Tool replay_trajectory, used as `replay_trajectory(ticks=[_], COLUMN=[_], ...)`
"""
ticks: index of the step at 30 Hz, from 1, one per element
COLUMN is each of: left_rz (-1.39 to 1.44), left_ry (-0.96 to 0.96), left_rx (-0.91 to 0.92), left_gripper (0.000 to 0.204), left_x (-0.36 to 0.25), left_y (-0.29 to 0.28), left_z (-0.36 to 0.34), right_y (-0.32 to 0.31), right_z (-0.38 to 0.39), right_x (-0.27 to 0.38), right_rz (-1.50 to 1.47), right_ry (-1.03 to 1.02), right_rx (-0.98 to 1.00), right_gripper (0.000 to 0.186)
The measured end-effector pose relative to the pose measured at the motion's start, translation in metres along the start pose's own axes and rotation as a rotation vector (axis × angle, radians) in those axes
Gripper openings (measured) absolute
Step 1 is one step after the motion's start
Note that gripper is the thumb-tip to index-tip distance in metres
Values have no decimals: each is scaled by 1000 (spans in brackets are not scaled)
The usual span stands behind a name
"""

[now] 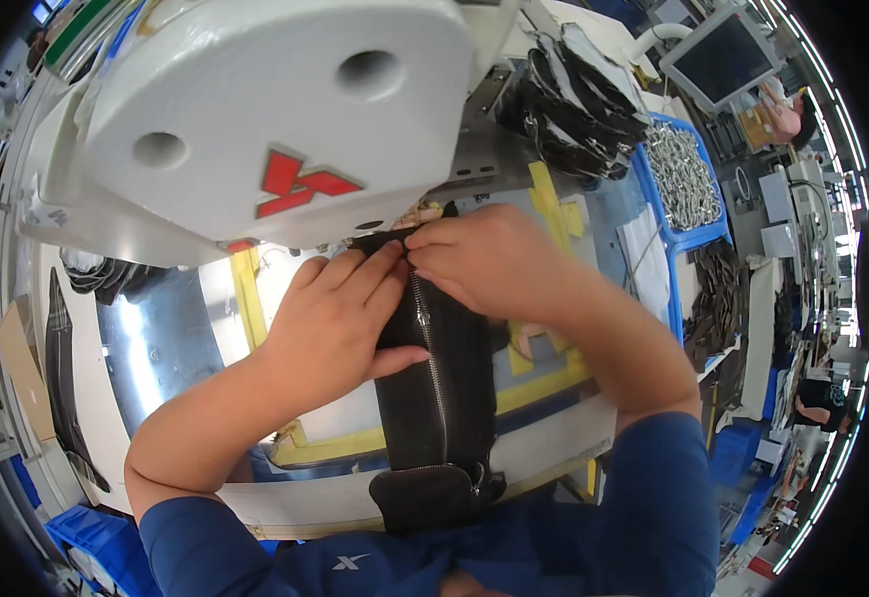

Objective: The person operates a sewing machine to stitch zippers onto small fabric pouches. They repeatedly align the zipper tape with the fabric edge, guide the material under the needle, and sew along the seam. The person handles multiple pouches, including black and plaid patterns, and occasionally flips them to work on different sides.

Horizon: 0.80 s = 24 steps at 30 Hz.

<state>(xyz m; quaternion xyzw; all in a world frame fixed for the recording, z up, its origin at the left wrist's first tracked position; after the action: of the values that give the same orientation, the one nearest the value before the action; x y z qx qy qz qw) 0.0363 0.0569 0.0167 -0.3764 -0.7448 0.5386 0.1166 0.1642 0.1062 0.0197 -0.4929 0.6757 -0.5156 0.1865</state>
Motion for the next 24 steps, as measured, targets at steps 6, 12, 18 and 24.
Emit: replay_trajectory(ticks=[6,12,18,24], left_rz=[30,-21,45,106], left_ry=[-21,-100,-159,-171], left_rx=[6,108,84,105], left_gripper=[85,89,89,86], left_x=[0,9,24,26], left_y=[-2,-5,-12,-12], left_z=[1,1,6,3], right_y=[-7,0,11,10], right_z=[1,-12,-23,-20], right_x=[0,6,9,11], right_rz=[-17,25,42,20], right_ry=[-52,-11,-23,-2], right_rx=[15,41,-9,-36], right_gripper=[17,21,20,19])
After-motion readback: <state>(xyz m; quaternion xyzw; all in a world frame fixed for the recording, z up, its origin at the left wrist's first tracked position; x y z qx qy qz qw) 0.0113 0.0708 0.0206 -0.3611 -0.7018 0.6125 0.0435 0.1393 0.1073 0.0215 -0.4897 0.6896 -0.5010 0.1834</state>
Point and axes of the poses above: each hand's wrist, its own z-axis away from the middle knuckle, its own y-axis out of the palm, x = y × z, the point moved 8 cm from there along -z, towards the middle knuckle, and after that the axes turned 12 degrees about -x, right-handed, at the moved point
